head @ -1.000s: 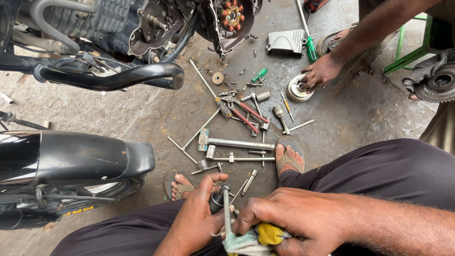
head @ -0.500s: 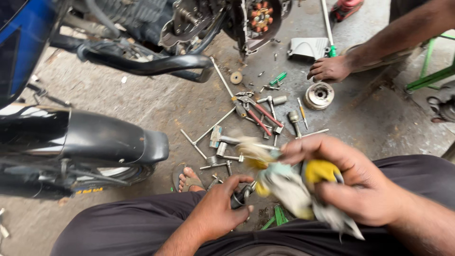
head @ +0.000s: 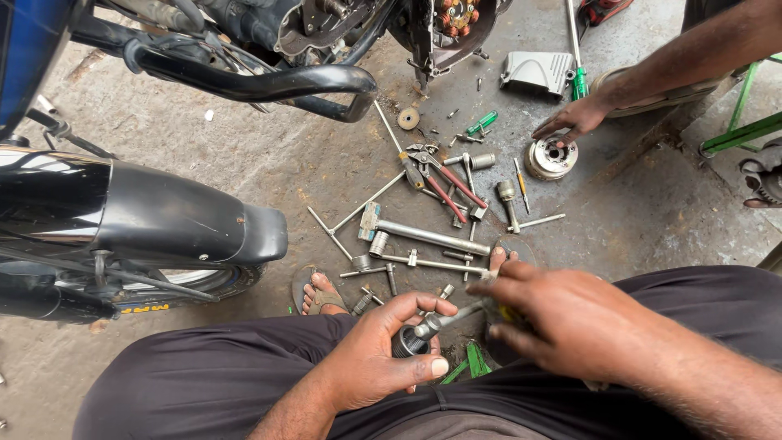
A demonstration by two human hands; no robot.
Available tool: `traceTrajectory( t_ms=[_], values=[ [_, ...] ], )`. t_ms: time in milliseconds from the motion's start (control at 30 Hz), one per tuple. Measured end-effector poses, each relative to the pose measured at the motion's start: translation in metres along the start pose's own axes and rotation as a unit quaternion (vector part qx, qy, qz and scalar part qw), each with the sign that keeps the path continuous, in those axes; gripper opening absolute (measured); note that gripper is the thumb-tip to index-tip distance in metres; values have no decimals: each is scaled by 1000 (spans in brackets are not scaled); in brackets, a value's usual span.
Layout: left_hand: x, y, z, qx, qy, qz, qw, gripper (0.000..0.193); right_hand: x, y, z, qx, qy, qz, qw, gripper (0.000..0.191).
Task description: The person disassembles a motorcycle engine, removing the clutch assembly and cleaning the shaft with a cloth. They use a hammer and punch to loosen parts, then wipe the components with a rag while sitting on the floor.
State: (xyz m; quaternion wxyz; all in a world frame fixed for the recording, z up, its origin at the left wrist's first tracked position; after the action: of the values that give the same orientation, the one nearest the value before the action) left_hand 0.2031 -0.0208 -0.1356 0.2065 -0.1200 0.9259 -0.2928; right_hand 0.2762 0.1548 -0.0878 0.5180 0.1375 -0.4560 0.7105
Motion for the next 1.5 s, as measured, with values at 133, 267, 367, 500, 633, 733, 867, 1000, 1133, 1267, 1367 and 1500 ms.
traceTrajectory(
  t_ms=[133, 267, 367, 500, 633, 733, 867, 1000, 1133, 1267, 1367, 1500],
  values=[
    [0, -2, -3, -29, -82, 26, 996, 59, -9, 1, 4, -8, -9, 41, 999, 60],
    [6, 0, -6, -75, -189, 48, 978, 58, -7, 3, 5, 7, 7, 28, 1000, 55],
    [15, 2, 0, -69, -254, 24, 965, 58, -5, 4, 4, 23, -7, 10, 1000, 48],
    [27, 7, 17, -18, -279, -44, 959, 60, -2, 6, 0, 29, 4, -34, 999, 44],
    [34, 14, 34, 15, -265, -84, 961, 62, -1, 7, -6, -8, 18, -40, 999, 56],
    [37, 20, 43, 27, -206, -120, 971, 63, 3, 5, 2, 44, 65, -44, 996, 52],
    [40, 21, 47, 36, -39, -182, 982, 64, 0, -2, 3, 26, 211, 19, 977, 57],
    [28, 14, 12, -130, 250, -196, 939, 63, 12, -14, 29, 214, 354, 8, 910, 64],
    [21, 17, 27, 72, 303, -156, 937, 67, 9, -16, 32, 231, 329, 21, 915, 68],
    [9, 17, 8, -18, 285, -136, 949, 54, 11, -13, 28, 241, 252, -25, 937, 67],
    [8, 17, 8, -26, 280, -126, 951, 42, 6, -8, 19, 187, 204, -24, 961, 61],
    [8, 19, 15, -16, 267, -112, 957, 44, 3, -6, 15, 162, 174, -33, 971, 54]
  ],
)
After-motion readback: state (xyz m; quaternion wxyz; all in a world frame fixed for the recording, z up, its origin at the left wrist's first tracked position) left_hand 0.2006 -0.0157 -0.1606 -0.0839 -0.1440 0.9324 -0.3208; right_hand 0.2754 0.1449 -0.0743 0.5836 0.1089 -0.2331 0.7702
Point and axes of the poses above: each hand's wrist, its own y-axis towards the middle knuckle, its own x-axis out of the back of the hand, z = x × y, the point moved 7 cm from there along y, towards the middle knuckle, and after that the axes turned 2 degrees about x, right-handed, at the moved point
